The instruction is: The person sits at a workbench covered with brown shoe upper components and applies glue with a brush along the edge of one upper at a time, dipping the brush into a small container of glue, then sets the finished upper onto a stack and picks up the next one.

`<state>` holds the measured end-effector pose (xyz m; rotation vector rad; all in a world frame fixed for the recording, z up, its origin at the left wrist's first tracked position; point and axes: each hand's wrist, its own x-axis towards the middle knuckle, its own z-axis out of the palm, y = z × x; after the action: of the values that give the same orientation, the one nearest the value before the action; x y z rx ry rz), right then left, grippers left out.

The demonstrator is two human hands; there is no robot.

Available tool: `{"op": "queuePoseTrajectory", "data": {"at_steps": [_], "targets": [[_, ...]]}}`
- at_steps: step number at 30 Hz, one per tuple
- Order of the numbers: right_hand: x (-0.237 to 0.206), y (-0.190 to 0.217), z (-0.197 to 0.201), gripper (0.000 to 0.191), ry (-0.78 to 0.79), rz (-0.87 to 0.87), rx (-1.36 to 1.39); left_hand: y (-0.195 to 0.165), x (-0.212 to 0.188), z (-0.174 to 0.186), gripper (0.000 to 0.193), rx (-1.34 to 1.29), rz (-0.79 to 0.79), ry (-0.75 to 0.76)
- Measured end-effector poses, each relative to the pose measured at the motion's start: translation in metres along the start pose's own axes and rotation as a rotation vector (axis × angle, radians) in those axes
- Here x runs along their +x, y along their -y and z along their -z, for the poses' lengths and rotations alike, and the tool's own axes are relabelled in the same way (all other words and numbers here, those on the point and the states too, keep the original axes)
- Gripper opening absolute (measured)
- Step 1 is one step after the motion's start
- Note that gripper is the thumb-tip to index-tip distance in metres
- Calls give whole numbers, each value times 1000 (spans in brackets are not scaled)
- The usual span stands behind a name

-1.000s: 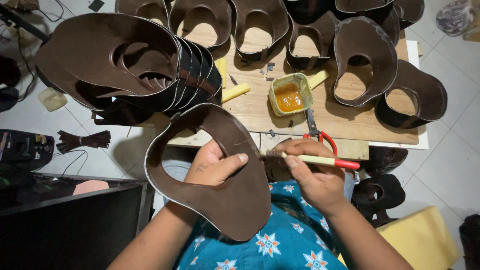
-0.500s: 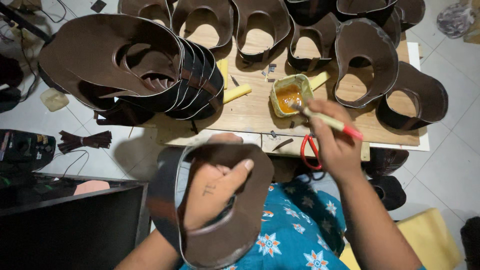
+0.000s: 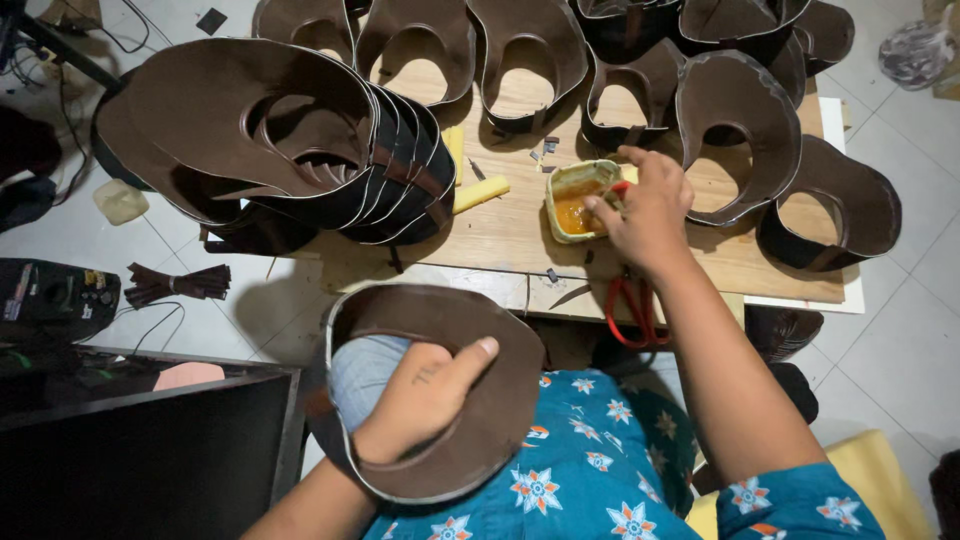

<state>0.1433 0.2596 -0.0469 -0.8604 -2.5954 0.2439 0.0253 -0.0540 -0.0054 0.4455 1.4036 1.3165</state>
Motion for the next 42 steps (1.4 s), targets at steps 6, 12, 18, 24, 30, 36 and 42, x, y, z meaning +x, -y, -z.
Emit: {"op": "queuePoseTrajectory", "data": {"at_steps": [6, 12, 18, 24, 30, 36, 42], "targets": [[-22, 21, 34, 28, -92, -170, 355, -11, 22, 12, 22, -203, -16, 43], [-66, 54, 60, 22, 163, -354, 1294, -16, 25, 6, 20, -383, 98, 111], [-82, 80, 69, 15, 242, -178, 1236, -26, 21, -1, 23, -297, 73, 197], [-77, 87, 81, 12, 223, -33, 1169, -33, 14, -5, 23, -217, 103, 163], [-73, 95, 86, 9, 211, -42, 1230, -35, 11, -5, 30, 36, -70, 197], [-76, 90, 85, 11, 290, -44, 1057, -35, 9, -6, 29, 100, -167, 126], [-84, 79, 78, 10, 243, -129, 1274, -66, -17, -23, 58, 621, 410, -78]]}}
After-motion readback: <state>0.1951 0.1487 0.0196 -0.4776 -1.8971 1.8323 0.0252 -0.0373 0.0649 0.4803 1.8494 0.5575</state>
